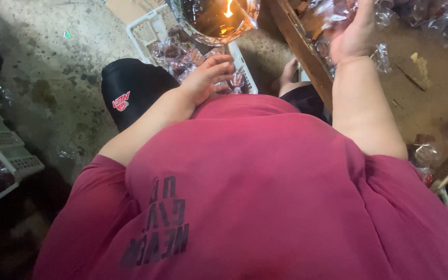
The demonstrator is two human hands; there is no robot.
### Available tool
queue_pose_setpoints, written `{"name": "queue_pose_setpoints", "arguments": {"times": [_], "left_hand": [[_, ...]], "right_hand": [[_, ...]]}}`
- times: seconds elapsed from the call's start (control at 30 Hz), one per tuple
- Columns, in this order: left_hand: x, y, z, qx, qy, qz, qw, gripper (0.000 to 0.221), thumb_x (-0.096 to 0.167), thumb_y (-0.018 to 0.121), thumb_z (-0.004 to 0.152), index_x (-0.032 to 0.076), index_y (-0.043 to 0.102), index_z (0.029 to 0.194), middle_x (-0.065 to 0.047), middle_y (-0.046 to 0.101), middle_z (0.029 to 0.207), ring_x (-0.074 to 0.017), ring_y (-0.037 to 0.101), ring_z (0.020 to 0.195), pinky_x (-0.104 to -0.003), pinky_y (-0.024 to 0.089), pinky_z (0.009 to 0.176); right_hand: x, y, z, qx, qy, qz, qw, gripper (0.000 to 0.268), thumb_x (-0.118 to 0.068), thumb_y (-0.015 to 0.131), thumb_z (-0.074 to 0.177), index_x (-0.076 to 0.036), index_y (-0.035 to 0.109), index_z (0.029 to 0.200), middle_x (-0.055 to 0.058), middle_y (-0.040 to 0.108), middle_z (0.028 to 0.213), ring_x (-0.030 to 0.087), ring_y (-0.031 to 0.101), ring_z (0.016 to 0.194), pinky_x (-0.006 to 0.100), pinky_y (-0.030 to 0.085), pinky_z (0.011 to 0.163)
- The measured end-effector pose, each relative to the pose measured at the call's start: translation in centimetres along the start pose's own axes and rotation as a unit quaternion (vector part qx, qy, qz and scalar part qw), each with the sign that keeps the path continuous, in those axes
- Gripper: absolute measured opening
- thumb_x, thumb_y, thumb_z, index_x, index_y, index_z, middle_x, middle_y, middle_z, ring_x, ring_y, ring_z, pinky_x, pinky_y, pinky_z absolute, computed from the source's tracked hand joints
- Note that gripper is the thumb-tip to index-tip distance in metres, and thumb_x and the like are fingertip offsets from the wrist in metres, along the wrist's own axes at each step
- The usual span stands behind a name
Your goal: Sealing small plastic bags containing food items by melting the plastic over a candle flame and pinching it shut.
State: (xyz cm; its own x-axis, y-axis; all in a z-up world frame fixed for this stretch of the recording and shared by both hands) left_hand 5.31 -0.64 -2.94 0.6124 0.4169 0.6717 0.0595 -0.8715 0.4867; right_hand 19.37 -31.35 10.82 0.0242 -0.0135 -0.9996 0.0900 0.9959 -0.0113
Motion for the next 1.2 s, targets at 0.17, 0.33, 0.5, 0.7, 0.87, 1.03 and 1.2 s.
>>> {"name": "queue_pose_setpoints", "arguments": {"times": [0.17, 0.33, 0.5, 0.7, 0.87, 1.03, 1.2], "left_hand": [[0.3, 0.7, -0.1, -0.079, 0.063, -0.018, 0.995, 0.076, 0.039, 0.084, 0.080, 0.035, 0.046, 0.146, -0.013, 0.038, 0.147, -0.0261, 0.057, 0.120, -0.045, 0.060, 0.100], [0.7, 1.1, -0.2, -0.080, 0.121, -0.013, 0.989, 0.066, 0.015, 0.084, 0.079, 0.013, 0.054, 0.138, -0.005, 0.069, 0.103, -0.0126, 0.064, 0.076, -0.028, 0.054, 0.068], [1.3, 0.8, -0.9, -0.073, 0.118, -0.066, 0.988, 0.040, 0.018, 0.080, 0.084, 0.021, 0.059, 0.118, -0.003, 0.074, 0.109, -0.0199, 0.073, 0.092, -0.035, 0.059, 0.085], [2.2, 0.9, -1.6, -0.009, 0.154, -0.111, 0.982, 0.034, 0.004, 0.076, 0.085, 0.005, 0.058, 0.113, -0.016, 0.073, 0.112, -0.0356, 0.078, 0.089, -0.046, 0.069, 0.083], [2.7, 0.8, -1.7, 0.002, 0.181, -0.112, 0.977, 0.031, 0.004, 0.077, 0.082, 0.003, 0.060, 0.107, -0.016, 0.075, 0.109, -0.0347, 0.078, 0.091, -0.045, 0.069, 0.088], [1.5, -0.3, -0.3, 0.029, 0.156, -0.045, 0.986, 0.047, 0.010, 0.082, 0.080, 0.013, 0.058, 0.120, -0.009, 0.070, 0.121, -0.0242, 0.073, 0.103, -0.042, 0.068, 0.086], [1.2, 0.6, -0.7, -0.012, 0.127, -0.049, 0.991, 0.051, 0.009, 0.081, 0.080, 0.007, 0.062, 0.128, -0.009, 0.075, 0.115, -0.0242, 0.075, 0.103, -0.041, 0.066, 0.088]], "right_hand": [[-3.4, 11.0, -7.9, -0.320, 0.180, 0.055, 0.929, 0.027, -0.017, 0.064, 0.095, -0.014, 0.060, 0.122, 0.012, 0.072, 0.116, 0.019, 0.074, 0.088, 0.019, 0.046, 0.058], [3.3, 13.5, -9.4, -0.379, 0.073, -0.276, 0.881, 0.052, -0.018, 0.076, 0.092, -0.016, 0.059, 0.141, 0.004, 0.074, 0.115, 0.012, 0.070, 0.100, 0.029, 0.056, 0.090], [2.9, 13.5, -10.0, -0.337, 0.084, -0.222, 0.911, 0.031, -0.012, 0.067, 0.099, -0.021, 0.068, 0.128, -0.007, 0.057, 0.085, 0.004, 0.055, 0.079, 0.022, 0.055, 0.085], [3.6, 11.6, -7.9, -0.149, 0.067, -0.206, 0.965, 0.009, -0.020, 0.065, 0.101, -0.017, 0.072, 0.105, -0.003, 0.064, 0.089, 0.010, 0.055, 0.081, 0.028, 0.043, 0.076], [5.4, 11.1, -7.9, -0.184, 0.028, -0.082, 0.979, 0.017, -0.035, 0.064, 0.106, -0.019, 0.064, 0.108, -0.006, 0.056, 0.081, 0.005, 0.045, 0.069, 0.021, 0.039, 0.062], [3.7, 12.0, -9.3, -0.199, -0.086, -0.276, 0.936, 0.012, -0.017, 0.085, 0.094, -0.012, 0.075, 0.089, 0.002, 0.054, 0.103, 0.013, 0.054, 0.081, 0.026, 0.049, 0.075], [4.0, 13.0, -10.2, -0.310, -0.213, -0.310, 0.873, 0.016, -0.024, 0.077, 0.098, -0.009, 0.073, 0.092, 0.006, 0.064, 0.094, 0.023, 0.055, 0.096, 0.037, 0.044, 0.086]]}}
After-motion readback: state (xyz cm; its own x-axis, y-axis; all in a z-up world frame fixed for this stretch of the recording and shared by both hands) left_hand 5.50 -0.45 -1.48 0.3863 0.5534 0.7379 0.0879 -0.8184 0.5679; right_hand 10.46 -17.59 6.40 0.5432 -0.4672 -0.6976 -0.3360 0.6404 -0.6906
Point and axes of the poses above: each hand's wrist, its own z-axis towards the middle knuckle, its own y-axis out of the palm, x = y × z, the point moved 5 cm from there along z, towards the middle knuckle
